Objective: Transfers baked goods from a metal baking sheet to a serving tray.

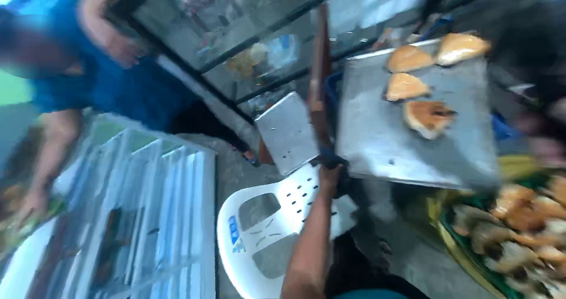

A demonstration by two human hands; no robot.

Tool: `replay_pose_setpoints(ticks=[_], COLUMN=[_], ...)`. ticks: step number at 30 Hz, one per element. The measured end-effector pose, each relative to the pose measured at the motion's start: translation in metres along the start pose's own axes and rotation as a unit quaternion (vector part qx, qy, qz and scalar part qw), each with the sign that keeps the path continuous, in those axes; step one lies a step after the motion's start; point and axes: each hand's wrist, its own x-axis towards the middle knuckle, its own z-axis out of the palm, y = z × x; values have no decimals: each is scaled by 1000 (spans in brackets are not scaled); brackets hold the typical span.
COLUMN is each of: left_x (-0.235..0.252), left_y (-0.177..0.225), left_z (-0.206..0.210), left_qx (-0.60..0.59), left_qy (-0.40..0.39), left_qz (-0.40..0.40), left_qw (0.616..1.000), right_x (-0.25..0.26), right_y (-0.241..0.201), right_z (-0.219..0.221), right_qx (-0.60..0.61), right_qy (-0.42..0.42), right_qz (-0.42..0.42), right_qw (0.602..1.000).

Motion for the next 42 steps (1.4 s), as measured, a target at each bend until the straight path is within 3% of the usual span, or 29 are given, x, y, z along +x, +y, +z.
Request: replay_pose_setpoints(ticks=[3,5,7,9,12,15,17,22,25,27,30,32,35,38,40,42], left_x=[2,10,18,21,20,22,21,21,22,22,22,21,23,20,18,18], left_y=[-3,-15,-26,-29,-27,-28,-27,-24,-24,-24,-23,-23,-27,-29,-30,-31], left_z=[5,10,14,15,17,16,16,12,11,11,11,11,12,11,11,12], left_qx=[32,-23,-81,-120,-140,-148,-156,-160,-161,-155,-154,-153,-143,-111,-102,-108], left_qy=[0,-4,-11,-13,-14,-20,-20,-36,-37,-33,-35,-37,-33,-32,-34,-30], left_qz=[12,26,35,30,23,16,11,7,-3,-11,-15,-17,-5,13,17,9], left_qw=[999,999,996,992,990,989,987,987,986,987,987,987,989,993,994,994], right_x=[-8,-7,-10,-14,-4,17,28,10,-11,-24,-31,-25,-5,14,16,6], right_y=[-21,5,54,102,132,146,143,112,117,117,102,91,94,114,129,145], right_z=[27,-6,-47,-68,-63,-52,-45,-8,9,19,28,30,41,54,48,32], right_qx=[-69,-31,-11,-29,-58,-96,-202,-578,-641,-655,-622,-587,-575,-542,-482,-344], right_qy=[78,169,244,252,223,192,199,135,61,3,-37,-17,16,29,40,76], right_qz=[-41,30,159,261,297,286,254,90,-6,2,110,175,235,245,240,227], right_qw=[994,985,957,931,927,934,925,800,765,756,774,790,784,804,842,908])
